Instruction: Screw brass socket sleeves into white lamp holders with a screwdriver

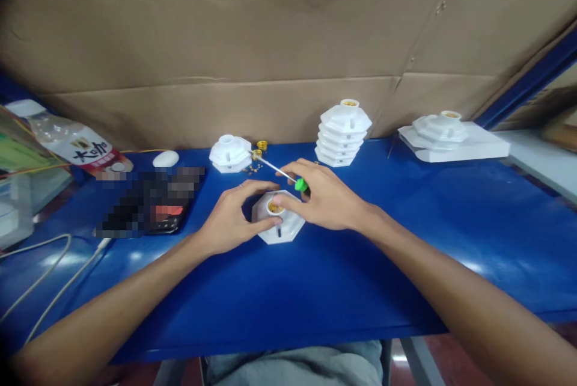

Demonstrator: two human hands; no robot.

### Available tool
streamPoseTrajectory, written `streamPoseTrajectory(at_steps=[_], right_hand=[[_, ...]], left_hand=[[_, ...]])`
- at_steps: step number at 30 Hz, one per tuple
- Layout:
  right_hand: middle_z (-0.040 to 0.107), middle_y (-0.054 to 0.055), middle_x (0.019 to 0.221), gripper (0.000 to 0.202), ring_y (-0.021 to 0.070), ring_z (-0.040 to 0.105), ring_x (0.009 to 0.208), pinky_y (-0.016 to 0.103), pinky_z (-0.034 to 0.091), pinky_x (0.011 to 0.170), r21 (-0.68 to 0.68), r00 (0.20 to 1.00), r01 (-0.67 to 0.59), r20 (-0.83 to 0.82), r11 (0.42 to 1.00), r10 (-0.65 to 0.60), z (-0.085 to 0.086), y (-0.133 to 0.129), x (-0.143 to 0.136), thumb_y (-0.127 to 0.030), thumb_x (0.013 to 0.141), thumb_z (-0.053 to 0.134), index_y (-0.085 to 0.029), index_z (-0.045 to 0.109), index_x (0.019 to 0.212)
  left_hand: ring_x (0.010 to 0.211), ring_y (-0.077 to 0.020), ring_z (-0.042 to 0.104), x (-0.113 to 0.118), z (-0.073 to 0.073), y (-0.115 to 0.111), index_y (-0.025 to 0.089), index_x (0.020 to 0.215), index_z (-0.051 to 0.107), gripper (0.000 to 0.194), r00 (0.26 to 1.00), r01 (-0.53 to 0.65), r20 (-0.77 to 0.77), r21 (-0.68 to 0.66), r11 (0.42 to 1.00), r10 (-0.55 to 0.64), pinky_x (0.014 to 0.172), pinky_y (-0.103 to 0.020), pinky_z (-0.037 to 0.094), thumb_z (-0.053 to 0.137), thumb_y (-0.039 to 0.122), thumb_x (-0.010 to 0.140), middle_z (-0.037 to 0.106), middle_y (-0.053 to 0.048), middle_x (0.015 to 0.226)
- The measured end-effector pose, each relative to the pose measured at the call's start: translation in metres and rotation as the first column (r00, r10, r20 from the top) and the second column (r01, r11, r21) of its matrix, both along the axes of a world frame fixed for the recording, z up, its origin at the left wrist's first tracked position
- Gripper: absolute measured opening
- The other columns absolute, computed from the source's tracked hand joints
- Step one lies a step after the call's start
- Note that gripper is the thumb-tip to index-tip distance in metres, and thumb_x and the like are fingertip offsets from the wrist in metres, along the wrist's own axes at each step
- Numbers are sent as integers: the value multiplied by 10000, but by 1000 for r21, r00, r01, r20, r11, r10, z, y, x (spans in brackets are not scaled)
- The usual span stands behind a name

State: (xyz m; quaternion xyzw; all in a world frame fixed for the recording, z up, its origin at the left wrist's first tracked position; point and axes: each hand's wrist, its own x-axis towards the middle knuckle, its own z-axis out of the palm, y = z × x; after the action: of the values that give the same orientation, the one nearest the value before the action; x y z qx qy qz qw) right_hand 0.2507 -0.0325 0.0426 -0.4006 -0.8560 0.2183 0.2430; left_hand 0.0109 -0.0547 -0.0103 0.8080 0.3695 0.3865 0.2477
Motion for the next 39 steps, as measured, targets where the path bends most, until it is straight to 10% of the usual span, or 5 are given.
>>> streamPoseTrajectory(at_steps=[5,15,21,39], right_hand=[[697,81,1196,499,249,698,1068,414,571,940,38,1000,18,-11,999,-17,6,8,13,-170,927,551,-280,693,1393],[804,45,1200,288,261,770,1026,428,637,948,92,956,210,-229,973,-184,26,-2,19,-393,973,713,-287,779,1233],[746,78,1298,246,281,760,1085,470,605,1006,246,968,242,-129,939,-216,27,10,33,-251,943,648,-276,806,1130],[780,50,924,364,275,766,733,424,614,658,336,837,520,-386,785,-388,10,20,36,-449,847,854,-287,628,1082]], left_hand=[[1276,-294,673,-8,4,3,278,1128,778,199,991,122,-67,158,980,-113,1132,-528,518,807,349,944,736,-90,1329],[1313,-318,645,-11,7,4,244,1148,777,211,963,152,-257,260,954,-83,1094,-541,550,740,381,991,683,-147,1394],[1291,-298,659,-12,4,4,250,1176,744,229,976,141,-199,248,958,-93,1102,-530,544,763,360,975,693,-127,1382],[1197,-263,732,-14,-14,15,249,1324,655,404,985,-127,-99,112,986,138,1044,-473,597,781,301,944,780,-77,1284]])
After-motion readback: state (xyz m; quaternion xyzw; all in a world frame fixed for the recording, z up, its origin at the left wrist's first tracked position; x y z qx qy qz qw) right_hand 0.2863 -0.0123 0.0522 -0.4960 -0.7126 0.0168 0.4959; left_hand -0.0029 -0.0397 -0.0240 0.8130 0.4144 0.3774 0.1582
